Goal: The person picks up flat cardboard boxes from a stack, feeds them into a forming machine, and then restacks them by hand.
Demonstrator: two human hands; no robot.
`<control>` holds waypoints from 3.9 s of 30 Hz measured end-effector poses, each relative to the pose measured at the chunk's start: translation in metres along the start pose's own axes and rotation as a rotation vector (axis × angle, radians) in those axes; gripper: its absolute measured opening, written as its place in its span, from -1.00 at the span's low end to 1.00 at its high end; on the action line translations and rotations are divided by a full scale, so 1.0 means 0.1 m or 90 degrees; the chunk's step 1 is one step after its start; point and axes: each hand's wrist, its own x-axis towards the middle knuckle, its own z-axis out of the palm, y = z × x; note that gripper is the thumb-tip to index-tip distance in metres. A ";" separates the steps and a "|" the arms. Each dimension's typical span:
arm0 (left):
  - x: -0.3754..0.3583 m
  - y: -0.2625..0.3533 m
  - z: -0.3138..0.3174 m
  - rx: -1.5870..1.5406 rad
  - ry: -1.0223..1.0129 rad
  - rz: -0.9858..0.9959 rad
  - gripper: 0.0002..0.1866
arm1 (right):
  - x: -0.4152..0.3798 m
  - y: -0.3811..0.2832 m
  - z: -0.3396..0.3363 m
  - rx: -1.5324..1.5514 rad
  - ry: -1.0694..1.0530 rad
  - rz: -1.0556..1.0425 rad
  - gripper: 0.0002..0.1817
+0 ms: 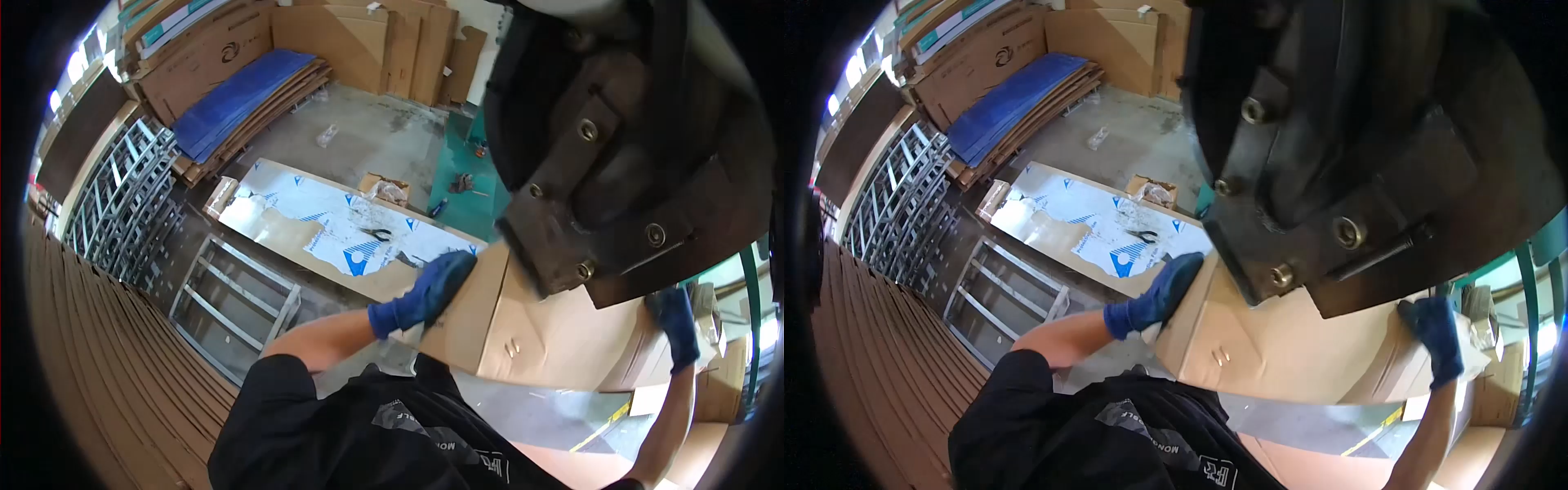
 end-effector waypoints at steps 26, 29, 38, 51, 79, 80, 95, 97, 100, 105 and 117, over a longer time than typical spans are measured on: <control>-0.30 0.85 -0.60 -0.216 0.031 -0.114 -0.34 | 0.80 -1.77 -0.38 0.076 0.030 0.252 -0.38; -0.30 0.81 -0.62 -0.275 0.011 -0.116 -0.33 | 0.94 -1.25 0.01 0.027 0.038 0.193 -0.38; -0.18 0.06 -0.91 -0.138 0.003 0.018 -0.45 | 0.65 -1.65 -0.09 0.058 0.134 0.193 -0.48; -0.27 1.78 1.68 0.380 -0.581 0.321 -0.08 | -0.36 -4.11 1.71 0.785 0.005 0.019 -0.59; -0.35 0.68 0.54 0.707 -0.519 -0.195 -0.08 | -1.45 -2.48 2.52 1.018 0.169 0.532 -0.51; -0.43 0.71 0.43 0.718 -0.539 -0.226 -0.08 | -1.34 -2.67 2.57 0.989 0.105 0.386 -0.44; 0.30 2.18 -1.12 0.375 -0.286 -0.242 -0.77 | 0.15 -3.08 2.22 0.414 0.206 0.149 -0.43; 0.71 2.06 -1.11 0.633 -0.287 -0.014 -0.74 | 0.60 -2.87 2.30 0.606 0.251 0.176 -0.48; 1.35 1.75 -1.23 0.677 -0.222 0.078 -0.68 | 1.30 -2.45 2.55 0.903 0.318 0.198 -0.54; 1.11 1.65 -1.63 0.653 -0.086 0.191 -0.57 | 1.50 -2.28 2.59 1.037 0.344 0.237 -0.55; 0.81 1.87 -1.60 0.757 -0.034 -0.012 -0.43 | 1.20 -2.41 2.53 0.912 0.273 0.258 -0.54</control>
